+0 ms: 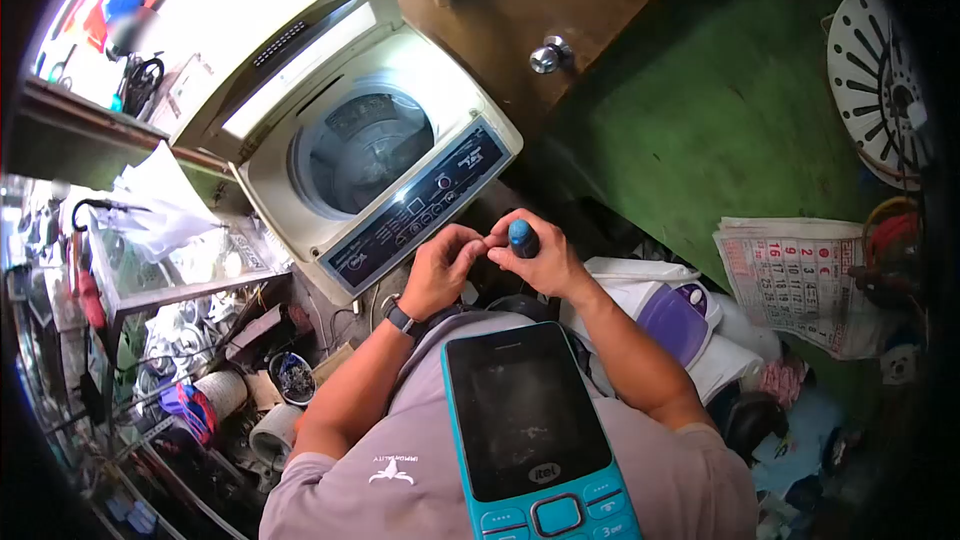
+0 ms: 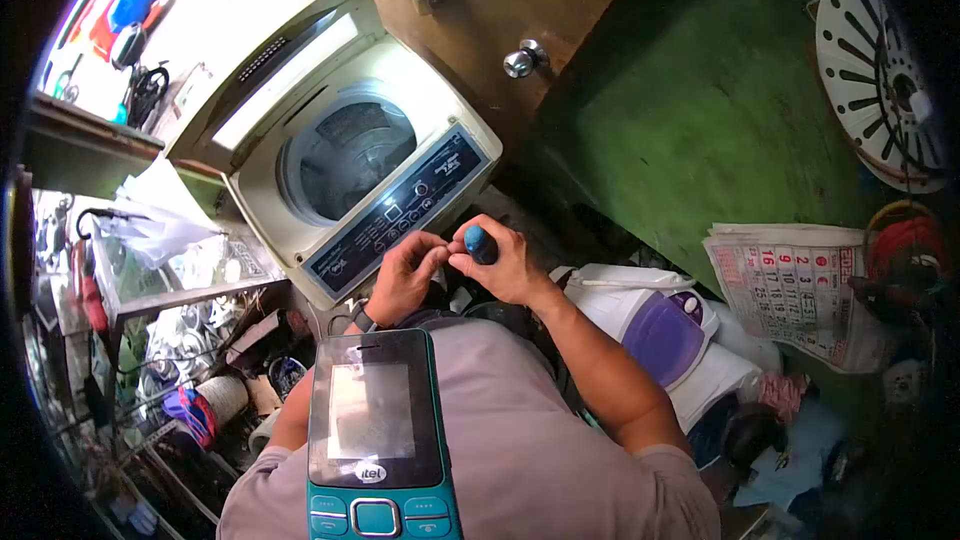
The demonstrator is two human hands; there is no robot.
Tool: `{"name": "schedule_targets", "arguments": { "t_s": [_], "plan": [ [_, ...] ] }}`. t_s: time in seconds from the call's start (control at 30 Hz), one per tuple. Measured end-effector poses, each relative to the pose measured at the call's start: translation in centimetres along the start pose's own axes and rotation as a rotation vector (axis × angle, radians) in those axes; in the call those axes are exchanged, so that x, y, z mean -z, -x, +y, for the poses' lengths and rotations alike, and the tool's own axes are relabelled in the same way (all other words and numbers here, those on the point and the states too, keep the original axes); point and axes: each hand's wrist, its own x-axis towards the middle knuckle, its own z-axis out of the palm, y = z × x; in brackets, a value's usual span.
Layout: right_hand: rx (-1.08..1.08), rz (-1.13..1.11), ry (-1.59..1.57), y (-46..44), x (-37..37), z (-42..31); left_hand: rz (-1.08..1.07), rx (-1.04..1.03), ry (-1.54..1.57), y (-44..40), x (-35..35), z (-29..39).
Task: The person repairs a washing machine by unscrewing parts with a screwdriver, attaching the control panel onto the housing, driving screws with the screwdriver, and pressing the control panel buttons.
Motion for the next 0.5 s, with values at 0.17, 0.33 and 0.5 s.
{"name": "schedule_targets", "arguments": {
  "t_s": [0.17,0.33,0.5],
  "plan": [
    [0.239,0.13,0.013,-0.4,3.0,-7.8,-0.02,0.05,0.032,-3.8,2.0,0.3],
    [0.653,0.192,0.029,2.4,3.0,-17.8,-0.019,-0.052,-0.072,-7.3,5.2,-0.7],
    [0.87,0.068,-0.028,2.2,1.4,-20.8,-0.06,-0.07,-0.168,-8.8,5.9,-1.6]
  ]
}}
